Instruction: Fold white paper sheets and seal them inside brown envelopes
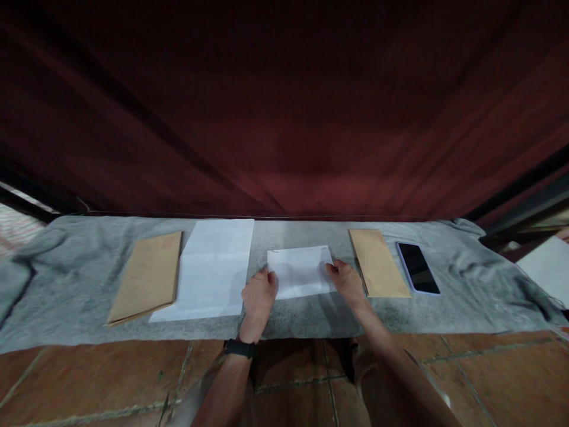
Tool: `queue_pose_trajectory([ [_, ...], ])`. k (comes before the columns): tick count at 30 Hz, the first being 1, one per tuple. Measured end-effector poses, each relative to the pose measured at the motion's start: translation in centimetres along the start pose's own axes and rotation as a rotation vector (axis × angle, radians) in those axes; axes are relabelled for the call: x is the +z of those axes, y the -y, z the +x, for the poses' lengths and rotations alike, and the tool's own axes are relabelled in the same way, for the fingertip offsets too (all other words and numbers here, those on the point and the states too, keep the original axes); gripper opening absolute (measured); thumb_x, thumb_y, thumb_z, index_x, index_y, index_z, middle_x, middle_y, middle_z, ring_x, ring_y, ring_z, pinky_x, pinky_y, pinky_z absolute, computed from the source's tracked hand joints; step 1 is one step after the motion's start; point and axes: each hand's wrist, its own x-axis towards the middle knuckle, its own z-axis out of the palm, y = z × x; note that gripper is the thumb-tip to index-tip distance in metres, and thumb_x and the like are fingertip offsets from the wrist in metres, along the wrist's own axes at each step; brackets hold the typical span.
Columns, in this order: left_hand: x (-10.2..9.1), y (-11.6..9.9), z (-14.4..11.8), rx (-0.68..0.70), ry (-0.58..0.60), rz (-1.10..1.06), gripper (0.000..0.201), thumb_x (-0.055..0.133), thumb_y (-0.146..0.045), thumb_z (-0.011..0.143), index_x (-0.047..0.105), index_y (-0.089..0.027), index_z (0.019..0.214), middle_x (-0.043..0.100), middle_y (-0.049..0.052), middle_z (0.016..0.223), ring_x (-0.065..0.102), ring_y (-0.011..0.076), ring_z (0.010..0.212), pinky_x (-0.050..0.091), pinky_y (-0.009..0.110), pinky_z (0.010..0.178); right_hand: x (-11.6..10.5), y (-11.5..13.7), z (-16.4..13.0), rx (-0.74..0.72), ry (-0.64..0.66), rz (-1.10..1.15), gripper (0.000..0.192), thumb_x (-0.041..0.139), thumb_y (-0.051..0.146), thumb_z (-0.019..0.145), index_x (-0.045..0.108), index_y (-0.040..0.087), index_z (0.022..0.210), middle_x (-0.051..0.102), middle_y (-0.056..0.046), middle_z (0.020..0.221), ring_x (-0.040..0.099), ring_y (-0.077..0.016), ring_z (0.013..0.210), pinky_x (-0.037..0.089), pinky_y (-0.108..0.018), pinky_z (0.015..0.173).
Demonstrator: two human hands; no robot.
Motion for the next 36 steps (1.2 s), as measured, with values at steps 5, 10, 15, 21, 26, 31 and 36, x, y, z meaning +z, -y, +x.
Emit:
queue_pose_trajectory([
  [5, 0.2, -0.1, 0.0, -0.007, -0.025, 0.014, 0.037, 0.038, -0.034, 0.101, 0.069, -0.017, 0.114, 0.076, 0.015, 0.101, 0.073, 0.0284, 0.097, 0.052, 0.034, 0.079, 0.3, 0.4, -0.1, 0.010, -0.033, -0.041, 0.036, 0.043, 0.044, 0.104, 0.069, 0.019, 0.109, 0.077, -0.013, 0.095, 0.075, -0.0249, 0.094, 0.049, -0.027, 0.075],
  [10, 0.4, -0.2, 0.1, -0.008, -0.054, 0.017, 0.037, 0.038, -0.035, 0.101, 0.068, -0.016, 0.113, 0.076, 0.016, 0.099, 0.073, 0.0283, 0.095, 0.052, 0.034, 0.078, 0.5, 0.7, -0.4, 0.004, -0.078, -0.071, 0.038, 0.039, 0.044, 0.104, 0.067, 0.018, 0.111, 0.077, -0.013, 0.090, 0.075, -0.0254, 0.090, 0.051, -0.029, 0.073],
  [15, 0.8, -0.1, 0.2, 0.003, -0.069, 0.004, 0.036, 0.038, -0.034, 0.101, 0.069, -0.017, 0.110, 0.077, 0.015, 0.097, 0.074, 0.0277, 0.093, 0.052, 0.033, 0.077, 0.8, 0.9, -0.5, 0.003, -0.120, -0.112, 0.039, 0.038, 0.043, 0.105, 0.066, 0.017, 0.115, 0.077, -0.015, 0.089, 0.076, -0.0264, 0.088, 0.052, -0.030, 0.073],
  [21, 1.2, -0.3, 0.1, 0.019, -0.115, 0.032, 0.036, 0.039, -0.032, 0.101, 0.069, -0.016, 0.111, 0.076, 0.016, 0.094, 0.074, 0.0288, 0.092, 0.053, 0.034, 0.075, 1.0, 1.2, -0.6, 0.001, -0.155, -0.154, 0.043, 0.035, 0.042, 0.105, 0.064, 0.014, 0.120, 0.076, -0.018, 0.088, 0.076, -0.0290, 0.086, 0.052, -0.032, 0.071],
  [26, 1.4, -0.4, 0.0, 0.031, -0.146, 0.049, 0.038, 0.035, -0.032, 0.102, 0.068, -0.014, 0.112, 0.076, 0.017, 0.093, 0.074, 0.0291, 0.090, 0.052, 0.034, 0.073, 1.2, 1.4, -0.8, -0.013, -0.190, -0.189, 0.045, 0.030, 0.041, 0.106, 0.062, 0.013, 0.122, 0.076, -0.018, 0.088, 0.076, -0.0291, 0.083, 0.051, -0.032, 0.068],
  [31, 1.5, -0.4, -0.1, 0.048, -0.166, 0.061, 0.041, 0.032, -0.031, 0.103, 0.068, -0.013, 0.114, 0.075, 0.017, 0.090, 0.074, 0.0293, 0.088, 0.052, 0.034, 0.072, 1.6, 1.3, -0.7, -0.034, -0.211, -0.193, 0.043, 0.029, 0.038, 0.106, 0.061, 0.013, 0.122, 0.076, -0.018, 0.089, 0.075, -0.0264, 0.081, 0.050, -0.030, 0.066],
  [36, 1.8, -0.5, -0.1, 0.062, -0.206, 0.079, 0.039, 0.033, -0.029, 0.103, 0.068, -0.013, 0.111, 0.075, 0.016, 0.085, 0.074, 0.0299, 0.084, 0.052, 0.035, 0.069, 1.9, 1.3, -0.7, -0.051, -0.266, -0.199, 0.038, 0.033, 0.036, 0.106, 0.062, 0.014, 0.115, 0.076, -0.015, 0.091, 0.075, -0.0226, 0.077, 0.047, -0.026, 0.063],
])
